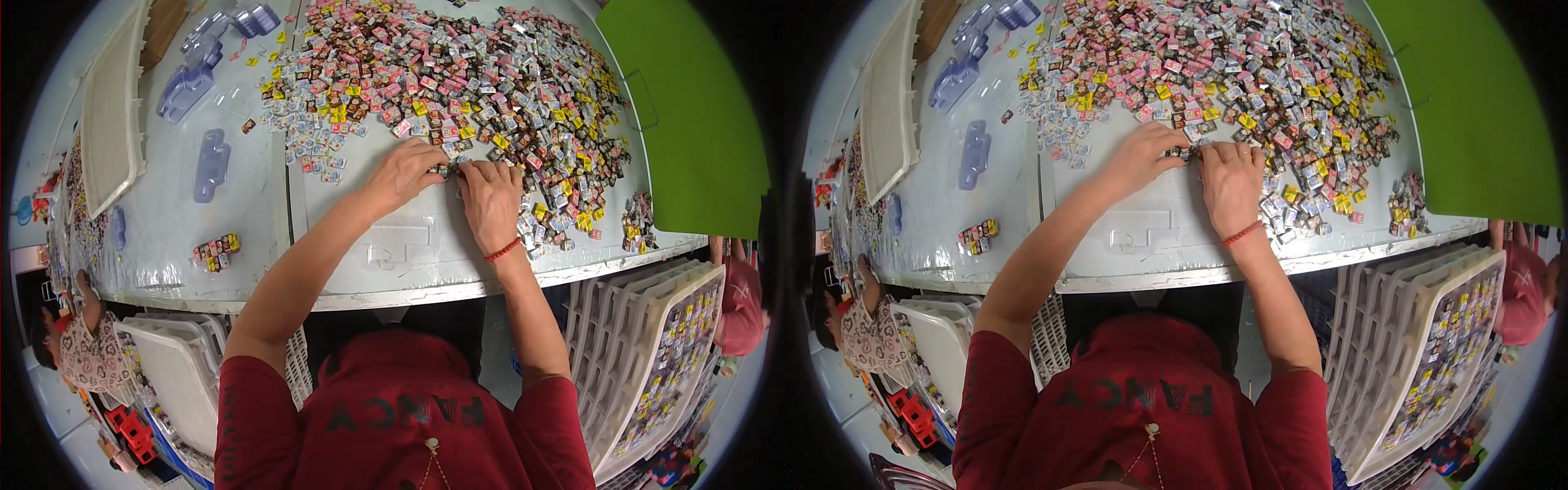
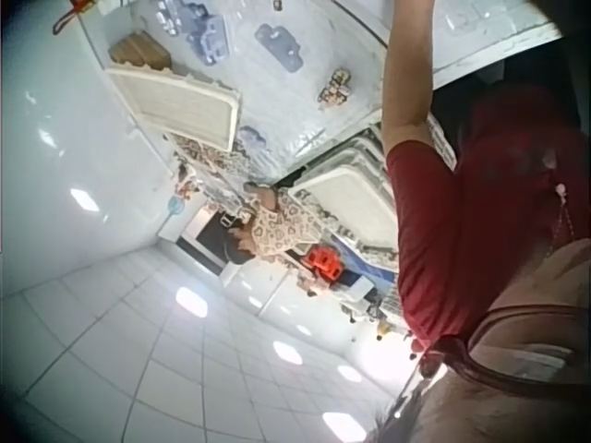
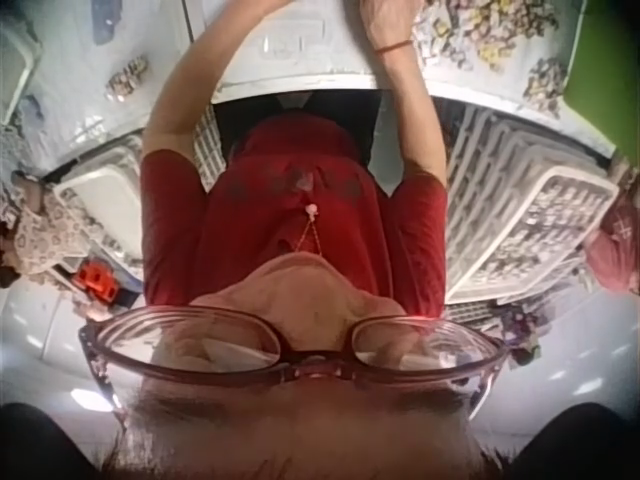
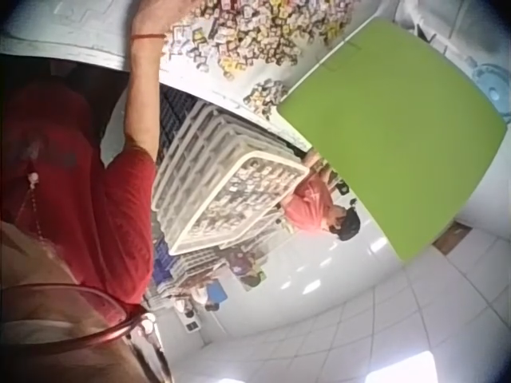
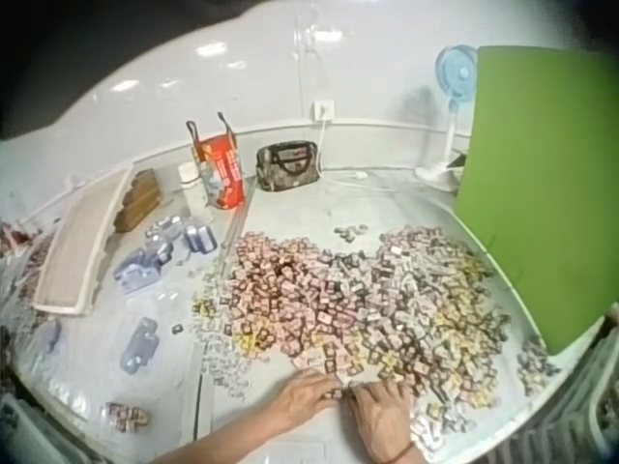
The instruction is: Arranging small toy tiles into sets and packaging them into trays.
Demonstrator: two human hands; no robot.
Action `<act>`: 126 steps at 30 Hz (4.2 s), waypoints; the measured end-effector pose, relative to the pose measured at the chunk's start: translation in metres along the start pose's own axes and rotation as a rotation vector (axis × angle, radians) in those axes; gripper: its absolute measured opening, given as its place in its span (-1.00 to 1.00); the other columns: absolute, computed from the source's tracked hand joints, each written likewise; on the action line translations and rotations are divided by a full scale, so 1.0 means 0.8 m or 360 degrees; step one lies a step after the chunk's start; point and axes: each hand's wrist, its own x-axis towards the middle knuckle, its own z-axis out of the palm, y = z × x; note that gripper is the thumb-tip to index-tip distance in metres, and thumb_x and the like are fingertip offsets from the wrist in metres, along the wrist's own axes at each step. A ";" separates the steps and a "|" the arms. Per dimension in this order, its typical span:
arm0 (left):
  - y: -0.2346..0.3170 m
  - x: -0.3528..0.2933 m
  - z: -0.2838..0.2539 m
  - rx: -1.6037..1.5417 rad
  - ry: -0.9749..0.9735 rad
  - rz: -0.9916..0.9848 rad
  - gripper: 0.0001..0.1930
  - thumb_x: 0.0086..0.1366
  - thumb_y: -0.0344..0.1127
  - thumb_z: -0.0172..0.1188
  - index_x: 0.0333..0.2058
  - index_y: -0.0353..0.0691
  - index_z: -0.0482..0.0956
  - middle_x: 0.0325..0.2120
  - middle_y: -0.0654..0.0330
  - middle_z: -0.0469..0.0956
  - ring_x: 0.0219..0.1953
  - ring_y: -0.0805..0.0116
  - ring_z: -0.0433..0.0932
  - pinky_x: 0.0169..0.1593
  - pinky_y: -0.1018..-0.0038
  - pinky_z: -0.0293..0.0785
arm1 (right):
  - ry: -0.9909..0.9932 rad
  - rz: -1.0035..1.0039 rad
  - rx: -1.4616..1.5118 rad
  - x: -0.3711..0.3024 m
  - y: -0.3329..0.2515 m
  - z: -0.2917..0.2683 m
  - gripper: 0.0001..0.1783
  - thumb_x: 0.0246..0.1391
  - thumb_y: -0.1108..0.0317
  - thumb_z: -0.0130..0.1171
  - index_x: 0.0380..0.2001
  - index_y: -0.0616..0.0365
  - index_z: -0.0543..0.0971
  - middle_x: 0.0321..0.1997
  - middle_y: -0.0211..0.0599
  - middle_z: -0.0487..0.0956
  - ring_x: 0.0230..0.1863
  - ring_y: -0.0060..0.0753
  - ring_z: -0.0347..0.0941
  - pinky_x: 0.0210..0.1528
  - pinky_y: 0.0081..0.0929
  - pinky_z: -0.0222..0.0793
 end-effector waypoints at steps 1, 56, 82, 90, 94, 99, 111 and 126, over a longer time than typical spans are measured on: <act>0.002 -0.001 -0.001 -0.0010 -0.0019 -0.0019 -0.71 0.02 -0.31 0.33 -0.27 -0.25 0.56 -0.29 0.20 0.56 -0.16 0.19 0.48 -0.07 0.36 0.43 | -0.0032 0.0016 -0.0036 -0.001 -0.003 0.000 -0.81 -0.04 0.38 0.21 -0.29 0.09 0.59 -0.29 -0.30 0.57 -0.19 -0.22 0.42 -0.02 -0.23 0.21; 0.048 -0.065 -0.039 0.0458 0.0226 -0.0425 -0.83 0.10 -0.57 0.09 -0.28 -0.37 0.53 -0.33 0.04 0.41 -0.25 0.05 0.47 -0.25 0.23 0.48 | 0.0034 -0.0027 -0.0061 -0.003 -0.036 0.013 -0.83 0.06 0.43 0.10 -0.25 0.15 0.56 -0.40 -0.23 0.54 -0.25 -0.20 0.44 -0.02 -0.18 0.18; -0.016 0.075 0.001 0.0488 0.0292 -0.0024 -0.88 0.10 -0.39 0.10 -0.44 -0.26 0.59 -0.47 0.05 0.53 -0.30 0.05 0.49 -0.15 0.22 0.44 | 0.0085 -0.0086 -0.0277 0.070 0.050 0.027 -0.77 0.04 0.42 0.12 -0.19 0.02 0.60 -0.28 -0.32 0.60 -0.17 -0.23 0.47 -0.01 -0.20 0.22; 0.033 -0.068 -0.099 0.0201 -0.0102 -0.0615 -0.82 0.17 -0.25 0.16 -0.34 -0.22 0.56 -0.48 0.02 0.54 -0.38 0.02 0.52 -0.28 0.23 0.42 | -0.0112 0.0079 0.0509 0.025 0.013 -0.007 -0.80 0.06 0.38 0.17 -0.22 0.14 0.58 -0.44 -0.21 0.63 -0.46 -0.21 0.51 -0.35 -0.32 0.38; 0.025 -0.096 -0.086 0.0181 -0.0198 -0.0737 -0.81 0.13 -0.26 0.21 -0.37 -0.26 0.54 -0.53 -0.02 0.52 -0.41 -0.04 0.52 -0.31 0.21 0.41 | -0.0075 0.0171 0.0274 0.019 -0.001 0.007 -0.80 0.04 0.37 0.20 -0.24 0.17 0.58 -0.43 -0.25 0.64 -0.40 -0.28 0.52 -0.25 -0.32 0.33; 0.034 -0.084 -0.080 0.0053 -0.0164 -0.0841 -0.76 0.08 -0.26 0.27 -0.33 -0.29 0.55 -0.53 -0.04 0.54 -0.44 -0.04 0.53 -0.32 0.22 0.42 | 0.0039 0.0216 0.0133 0.017 -0.015 0.017 -0.87 0.02 0.39 0.19 -0.33 0.16 0.60 -0.45 -0.23 0.63 -0.40 -0.19 0.50 -0.20 -0.30 0.27; 0.032 -0.078 -0.072 0.0131 -0.0175 -0.0866 -0.66 -0.04 -0.31 0.40 -0.29 -0.33 0.57 -0.46 0.02 0.55 -0.35 0.01 0.55 -0.23 0.24 0.46 | -0.0109 0.0202 0.0190 0.004 -0.015 0.006 -0.77 0.03 0.37 0.21 -0.21 0.15 0.57 -0.33 -0.18 0.60 -0.34 -0.13 0.51 -0.22 -0.27 0.32; 0.020 -0.073 -0.054 0.0030 -0.0011 -0.0335 -0.50 -0.03 -0.38 0.37 -0.07 -0.32 0.47 -0.14 0.04 0.51 -0.11 0.04 0.44 -0.05 0.27 0.42 | -0.0636 -0.0262 0.0275 0.023 0.006 -0.010 -0.49 -0.07 0.32 0.28 0.01 0.07 0.46 -0.01 -0.22 0.52 -0.02 -0.10 0.46 -0.04 -0.32 0.44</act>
